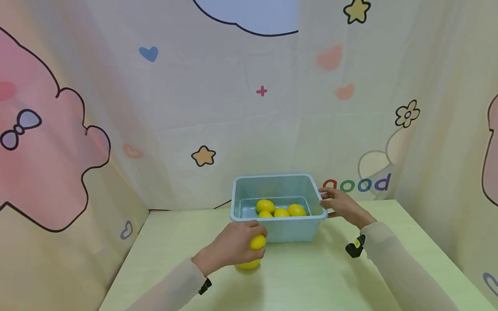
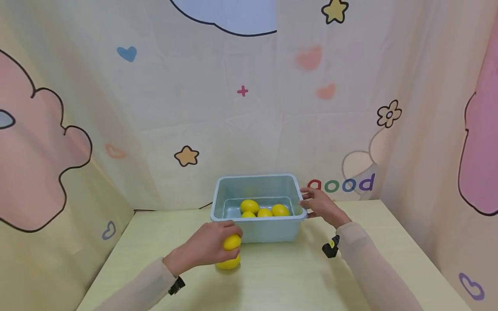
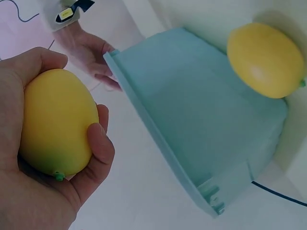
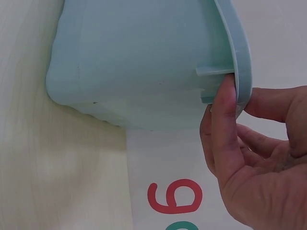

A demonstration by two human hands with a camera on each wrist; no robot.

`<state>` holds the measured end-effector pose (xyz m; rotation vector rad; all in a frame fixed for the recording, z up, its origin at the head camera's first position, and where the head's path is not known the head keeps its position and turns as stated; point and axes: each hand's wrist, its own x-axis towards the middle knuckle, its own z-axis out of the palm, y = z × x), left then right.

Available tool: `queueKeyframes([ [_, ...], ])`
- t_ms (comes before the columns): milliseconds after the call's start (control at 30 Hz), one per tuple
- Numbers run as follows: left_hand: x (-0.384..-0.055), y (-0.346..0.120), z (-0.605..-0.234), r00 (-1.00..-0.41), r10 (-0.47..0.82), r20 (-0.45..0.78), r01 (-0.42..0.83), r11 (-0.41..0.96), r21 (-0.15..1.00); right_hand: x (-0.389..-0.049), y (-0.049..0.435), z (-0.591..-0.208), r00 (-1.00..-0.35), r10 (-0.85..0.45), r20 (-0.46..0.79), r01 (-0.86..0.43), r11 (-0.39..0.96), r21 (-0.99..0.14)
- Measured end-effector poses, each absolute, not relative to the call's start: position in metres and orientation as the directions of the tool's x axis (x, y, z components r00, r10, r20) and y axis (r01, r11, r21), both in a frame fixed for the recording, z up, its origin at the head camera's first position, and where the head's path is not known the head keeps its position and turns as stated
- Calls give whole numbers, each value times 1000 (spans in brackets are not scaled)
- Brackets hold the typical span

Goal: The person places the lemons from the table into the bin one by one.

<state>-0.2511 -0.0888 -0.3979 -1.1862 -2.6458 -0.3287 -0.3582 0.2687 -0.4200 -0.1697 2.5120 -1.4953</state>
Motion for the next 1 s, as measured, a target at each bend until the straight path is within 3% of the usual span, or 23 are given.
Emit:
queueKeyframes([
  [600,-271,-85,-357,-685,628,368,703,703,109,-359,269,-422,-975,-184,-128,24,482,-876],
  [1000,-298,-88,-355,-753,556,351,635,754,168,-358,268,-420,-974,-188,-123,20,473,-881],
])
